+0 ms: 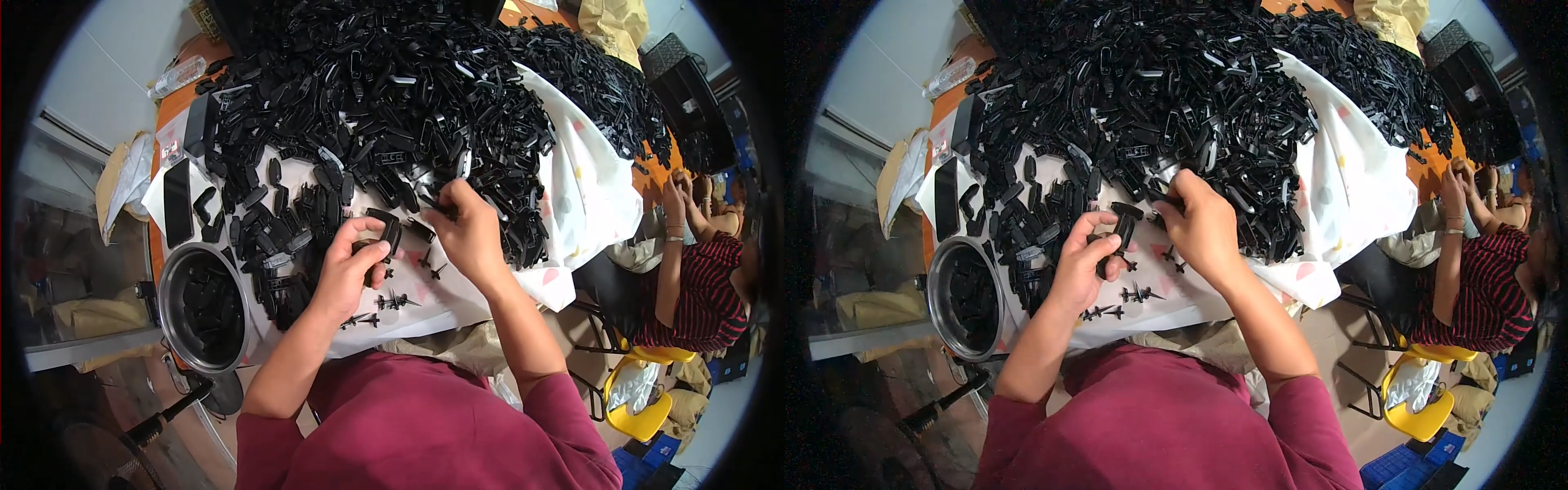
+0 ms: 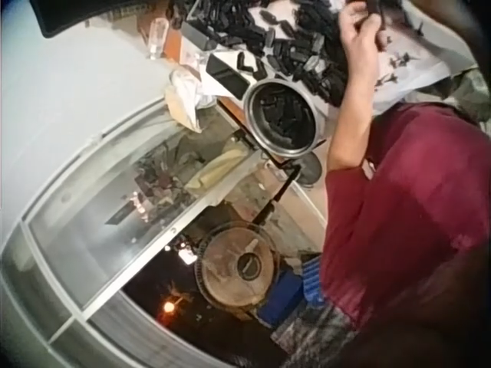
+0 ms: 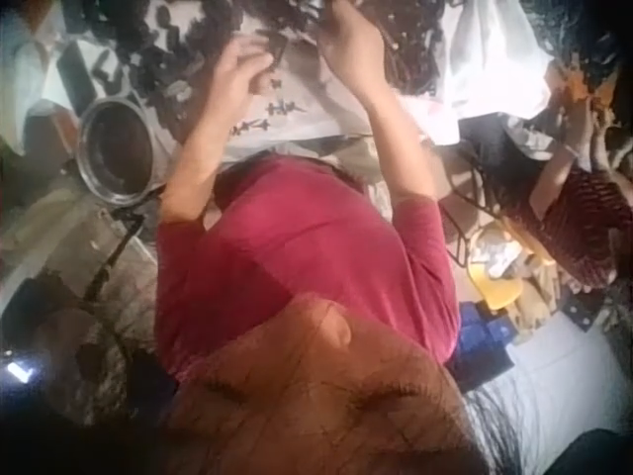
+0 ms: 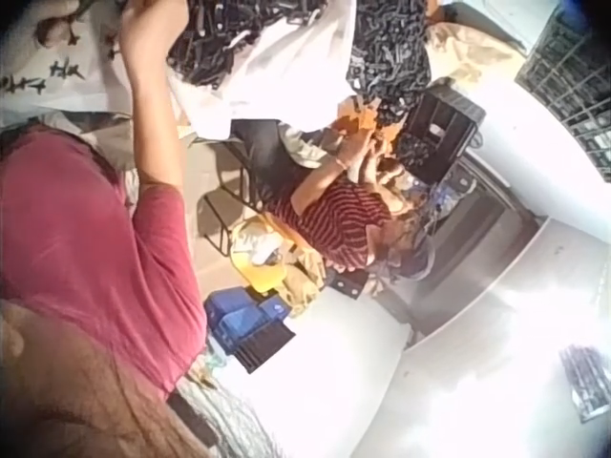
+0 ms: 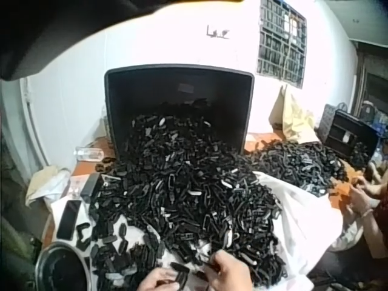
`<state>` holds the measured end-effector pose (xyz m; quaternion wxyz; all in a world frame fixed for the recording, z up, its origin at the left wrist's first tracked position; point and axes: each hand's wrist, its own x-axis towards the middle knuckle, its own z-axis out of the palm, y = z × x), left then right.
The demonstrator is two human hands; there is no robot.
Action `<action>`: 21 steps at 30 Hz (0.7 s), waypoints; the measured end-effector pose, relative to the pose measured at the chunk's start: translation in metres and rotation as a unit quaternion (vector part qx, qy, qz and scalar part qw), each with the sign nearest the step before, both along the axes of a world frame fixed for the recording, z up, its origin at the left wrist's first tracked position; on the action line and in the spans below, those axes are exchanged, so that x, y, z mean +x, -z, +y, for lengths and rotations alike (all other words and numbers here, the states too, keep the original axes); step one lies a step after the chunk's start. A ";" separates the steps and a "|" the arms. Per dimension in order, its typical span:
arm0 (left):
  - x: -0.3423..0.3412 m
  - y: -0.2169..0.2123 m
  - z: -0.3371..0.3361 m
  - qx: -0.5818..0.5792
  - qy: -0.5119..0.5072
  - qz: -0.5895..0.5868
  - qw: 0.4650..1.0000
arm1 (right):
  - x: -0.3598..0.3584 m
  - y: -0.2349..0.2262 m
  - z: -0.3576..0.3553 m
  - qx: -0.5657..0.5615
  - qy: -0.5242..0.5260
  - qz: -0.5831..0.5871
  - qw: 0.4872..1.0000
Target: Manual assembly of small black plastic hardware components at a workbench.
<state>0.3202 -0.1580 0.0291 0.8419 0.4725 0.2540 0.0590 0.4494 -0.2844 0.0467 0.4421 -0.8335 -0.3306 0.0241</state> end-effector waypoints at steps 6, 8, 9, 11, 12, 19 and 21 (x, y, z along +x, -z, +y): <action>-0.007 -0.004 0.006 -0.140 0.017 -0.031 0.990 | -0.024 -0.011 -0.009 0.078 -0.118 0.194 0.971; -0.008 -0.010 0.002 -0.004 0.066 -0.111 0.992 | -0.035 -0.009 -0.011 0.178 -0.106 0.203 0.957; -0.008 -0.018 0.002 0.067 0.068 -0.082 0.992 | -0.038 -0.012 -0.014 0.203 -0.095 0.263 0.938; -0.013 -0.026 0.005 0.120 0.076 -0.042 0.989 | -0.034 -0.017 -0.020 0.174 -0.137 0.138 0.965; -0.015 -0.029 0.006 0.173 0.085 -0.003 0.981 | -0.032 -0.018 -0.021 0.142 -0.175 0.007 0.974; -0.016 -0.032 0.000 0.460 0.009 -0.155 0.874 | -0.032 -0.024 -0.024 0.106 -0.188 -0.165 0.962; -0.020 -0.040 -0.004 0.443 0.002 -0.118 0.889 | -0.033 -0.024 -0.027 0.088 -0.184 -0.186 0.961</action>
